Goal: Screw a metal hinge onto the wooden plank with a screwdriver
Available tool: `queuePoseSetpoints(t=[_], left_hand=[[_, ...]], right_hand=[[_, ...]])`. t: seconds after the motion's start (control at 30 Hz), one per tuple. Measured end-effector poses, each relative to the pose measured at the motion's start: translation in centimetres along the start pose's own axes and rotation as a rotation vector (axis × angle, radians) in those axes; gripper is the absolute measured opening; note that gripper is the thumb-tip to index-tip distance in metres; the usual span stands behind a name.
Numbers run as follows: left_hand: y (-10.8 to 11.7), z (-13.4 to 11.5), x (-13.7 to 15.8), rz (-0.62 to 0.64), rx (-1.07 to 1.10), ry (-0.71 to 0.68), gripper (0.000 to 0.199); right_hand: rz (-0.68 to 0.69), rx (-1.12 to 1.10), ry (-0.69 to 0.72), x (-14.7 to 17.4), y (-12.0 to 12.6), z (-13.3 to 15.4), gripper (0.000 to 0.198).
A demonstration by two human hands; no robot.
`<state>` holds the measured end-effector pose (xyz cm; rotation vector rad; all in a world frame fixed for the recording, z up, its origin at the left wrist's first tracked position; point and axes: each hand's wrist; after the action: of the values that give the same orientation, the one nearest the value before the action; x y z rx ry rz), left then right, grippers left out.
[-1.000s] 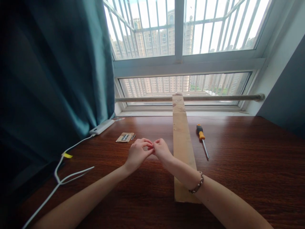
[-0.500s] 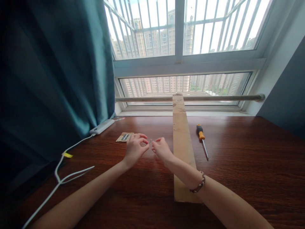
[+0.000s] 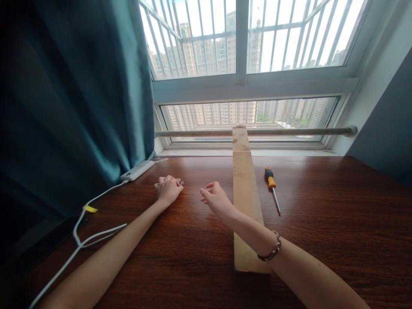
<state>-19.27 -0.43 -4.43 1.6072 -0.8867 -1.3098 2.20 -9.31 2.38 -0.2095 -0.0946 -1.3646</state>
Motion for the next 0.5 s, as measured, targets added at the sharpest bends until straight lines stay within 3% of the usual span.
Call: queuePoseSetpoints(t=[0.5], left_hand=[[-0.38,-0.47,-0.56,-0.018,-0.157,-0.054,0.031]], right_hand=[[0.023,0.044,0.072,0.03,0.26,0.13,0.011]])
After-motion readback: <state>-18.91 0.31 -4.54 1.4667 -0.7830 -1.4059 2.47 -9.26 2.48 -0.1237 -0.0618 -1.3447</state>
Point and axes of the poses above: each hand's wrist, its own x-axis away from the middle knuckle, its own y-axis out of the back of the hand, z = x × y
